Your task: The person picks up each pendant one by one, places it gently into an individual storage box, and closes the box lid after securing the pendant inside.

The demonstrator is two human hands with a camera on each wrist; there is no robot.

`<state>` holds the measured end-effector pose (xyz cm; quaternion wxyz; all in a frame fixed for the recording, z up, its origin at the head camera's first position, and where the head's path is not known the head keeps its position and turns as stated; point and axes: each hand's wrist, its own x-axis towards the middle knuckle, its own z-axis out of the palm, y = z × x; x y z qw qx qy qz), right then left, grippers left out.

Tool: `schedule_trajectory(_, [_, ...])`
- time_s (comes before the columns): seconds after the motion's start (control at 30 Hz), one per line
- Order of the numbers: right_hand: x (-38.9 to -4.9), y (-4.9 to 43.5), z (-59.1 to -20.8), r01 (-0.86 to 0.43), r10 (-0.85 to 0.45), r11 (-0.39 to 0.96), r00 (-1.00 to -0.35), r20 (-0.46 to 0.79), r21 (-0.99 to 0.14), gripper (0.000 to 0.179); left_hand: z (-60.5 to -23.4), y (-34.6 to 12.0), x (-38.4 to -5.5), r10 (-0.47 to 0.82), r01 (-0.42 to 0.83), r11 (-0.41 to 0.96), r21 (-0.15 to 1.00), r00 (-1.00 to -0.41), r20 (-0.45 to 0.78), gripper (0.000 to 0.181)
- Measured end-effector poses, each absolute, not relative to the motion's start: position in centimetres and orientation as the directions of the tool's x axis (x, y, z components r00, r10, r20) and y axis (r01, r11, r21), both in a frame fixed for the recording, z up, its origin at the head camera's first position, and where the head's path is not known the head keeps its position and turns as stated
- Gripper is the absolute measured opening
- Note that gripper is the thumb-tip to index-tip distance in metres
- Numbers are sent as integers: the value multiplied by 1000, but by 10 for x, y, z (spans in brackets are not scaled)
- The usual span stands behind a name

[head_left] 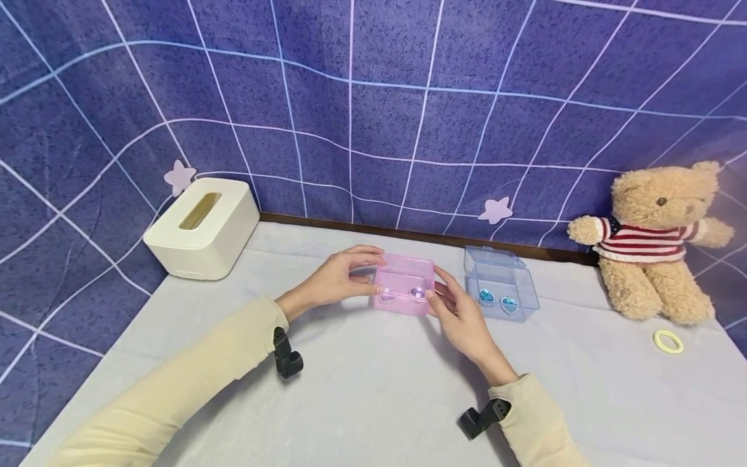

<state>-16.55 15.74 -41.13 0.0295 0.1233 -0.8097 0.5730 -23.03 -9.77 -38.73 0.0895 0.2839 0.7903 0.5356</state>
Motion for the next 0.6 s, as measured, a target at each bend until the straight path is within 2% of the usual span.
schedule_trajectory(0.3, [-167,157,-411,-224,-166,325,-970,177,-919,54,-389,-97,-230,526,311,281,908,-841,126,51])
schedule_trajectory(0.6, [-164,157,-410,-251,-170,327,-964,205,-911,53,-390,-96,-229,519,318,275,907,-844,139,52])
